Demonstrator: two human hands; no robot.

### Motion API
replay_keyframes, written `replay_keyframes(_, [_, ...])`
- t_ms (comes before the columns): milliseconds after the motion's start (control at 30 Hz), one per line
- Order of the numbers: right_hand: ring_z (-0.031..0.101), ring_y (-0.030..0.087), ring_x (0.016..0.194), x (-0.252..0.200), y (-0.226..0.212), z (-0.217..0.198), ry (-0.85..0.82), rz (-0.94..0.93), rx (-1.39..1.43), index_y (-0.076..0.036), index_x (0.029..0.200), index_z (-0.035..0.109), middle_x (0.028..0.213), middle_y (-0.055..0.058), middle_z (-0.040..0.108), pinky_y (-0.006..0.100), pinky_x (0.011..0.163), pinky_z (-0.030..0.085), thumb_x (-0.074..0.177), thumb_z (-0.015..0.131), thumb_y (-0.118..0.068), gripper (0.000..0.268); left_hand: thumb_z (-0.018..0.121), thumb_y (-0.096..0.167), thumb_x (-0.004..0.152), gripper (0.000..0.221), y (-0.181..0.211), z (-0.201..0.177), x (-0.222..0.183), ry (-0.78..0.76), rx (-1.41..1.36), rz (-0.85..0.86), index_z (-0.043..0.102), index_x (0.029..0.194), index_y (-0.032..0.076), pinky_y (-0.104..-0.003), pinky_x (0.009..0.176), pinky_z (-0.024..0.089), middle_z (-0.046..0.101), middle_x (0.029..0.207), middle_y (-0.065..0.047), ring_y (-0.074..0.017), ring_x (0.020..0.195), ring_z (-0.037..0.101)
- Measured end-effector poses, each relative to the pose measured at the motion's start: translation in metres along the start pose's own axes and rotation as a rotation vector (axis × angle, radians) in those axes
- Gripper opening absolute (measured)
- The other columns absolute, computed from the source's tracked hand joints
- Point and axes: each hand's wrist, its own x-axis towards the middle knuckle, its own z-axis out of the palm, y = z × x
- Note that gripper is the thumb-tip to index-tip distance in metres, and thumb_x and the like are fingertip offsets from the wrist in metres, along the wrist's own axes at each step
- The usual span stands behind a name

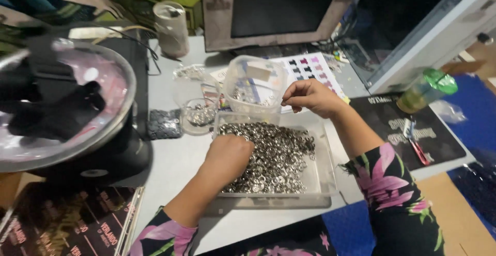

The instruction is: Sorting and inspecting small metal eyelets from a large container into a smaller one by hand.

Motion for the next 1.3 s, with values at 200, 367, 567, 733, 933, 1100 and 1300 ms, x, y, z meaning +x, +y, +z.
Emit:
replay_keyframes(200, [0.051, 0.005, 0.046, 0.026, 0.003, 0.018, 0.095, -0.065, 0.103, 0.001, 0.1, 0.071, 0.079, 0.011, 0.072, 0.017, 0.042, 0.038, 0.087, 0.07, 0.006, 0.014, 0.065, 0.003, 0.083, 0.016, -0.011, 0.014, 0.003, 0.015, 0.001, -0.057, 0.075, 0.072, 0.006, -0.041, 0.051, 0.058, 0.067, 0.058, -0.01, -0.0313, 0.061, 0.071])
replay_keyframes(367, [0.047, 0.003, 0.041, 0.032, 0.01, 0.028, 0.166, -0.028, 0.161, 0.003, 0.105, 0.069, 0.082, 0.013, 0.073, 0.015, 0.037, 0.036, 0.09, 0.068, 0.005, 0.016, 0.064, 0.002, 0.087, 0.016, -0.012, 0.012, 0.006, -0.052, -0.037, -0.068, 0.076, 0.076, 0.006, -0.039, 0.056, 0.061, 0.069, 0.062, -0.01, -0.0288, 0.064, 0.072])
replay_keyframes(567, [0.046, 0.002, 0.042, 0.036, 0.026, 0.025, 0.258, -0.015, 0.204, 0.0, 0.106, 0.068, 0.08, 0.009, 0.071, 0.014, 0.036, 0.037, 0.087, 0.073, 0.002, 0.02, 0.064, -0.001, 0.085, 0.015, -0.01, 0.01, 0.006, -0.082, -0.028, -0.067, 0.076, 0.076, 0.003, -0.041, 0.054, 0.06, 0.068, 0.062, -0.012, -0.0303, 0.063, 0.072])
replay_keyframes(733, [0.049, 0.004, 0.044, 0.038, 0.027, 0.029, 0.319, -0.058, 0.136, 0.0, 0.1, 0.069, 0.077, 0.007, 0.066, 0.016, 0.037, 0.04, 0.087, 0.077, 0.001, 0.015, 0.064, -0.002, 0.084, 0.014, -0.008, 0.002, 0.006, -0.097, -0.037, -0.066, 0.075, 0.076, 0.001, -0.044, 0.055, 0.061, 0.068, 0.062, -0.014, -0.0316, 0.064, 0.072])
replay_keyframes(933, [0.062, 0.01, 0.057, 0.039, 0.037, 0.035, 0.514, -0.267, -0.575, -0.015, 0.099, 0.078, 0.086, 0.004, 0.076, 0.02, 0.05, 0.049, 0.09, 0.073, -0.001, 0.017, 0.065, -0.003, 0.083, 0.014, -0.007, 0.0, 0.005, -0.099, -0.018, -0.046, 0.076, 0.076, 0.001, -0.042, 0.054, 0.06, 0.068, 0.061, -0.014, -0.0306, 0.062, 0.071])
replay_keyframes(1100, [0.072, 0.015, 0.075, 0.031, 0.034, 0.041, 0.524, -0.323, -0.886, -0.017, 0.103, 0.077, 0.09, 0.0, 0.077, 0.021, 0.064, 0.056, 0.095, 0.072, -0.008, 0.014, 0.066, -0.003, 0.083, 0.015, -0.005, 0.003, 0.004, -0.102, -0.015, -0.038, 0.076, 0.073, 0.001, -0.042, 0.053, 0.06, 0.067, 0.059, -0.014, -0.0292, 0.06, 0.07])
replay_keyframes(1300, [0.074, 0.024, 0.088, 0.018, 0.013, 0.05, 0.497, -0.351, -0.886, -0.011, 0.106, 0.077, 0.094, 0.007, 0.078, 0.03, 0.077, 0.059, 0.096, 0.068, -0.002, 0.017, 0.067, -0.002, 0.081, 0.015, -0.005, 0.001, 0.002, -0.059, -0.018, -0.021, 0.076, 0.071, 0.004, -0.041, 0.054, 0.06, 0.067, 0.058, -0.012, -0.0289, 0.06, 0.07])
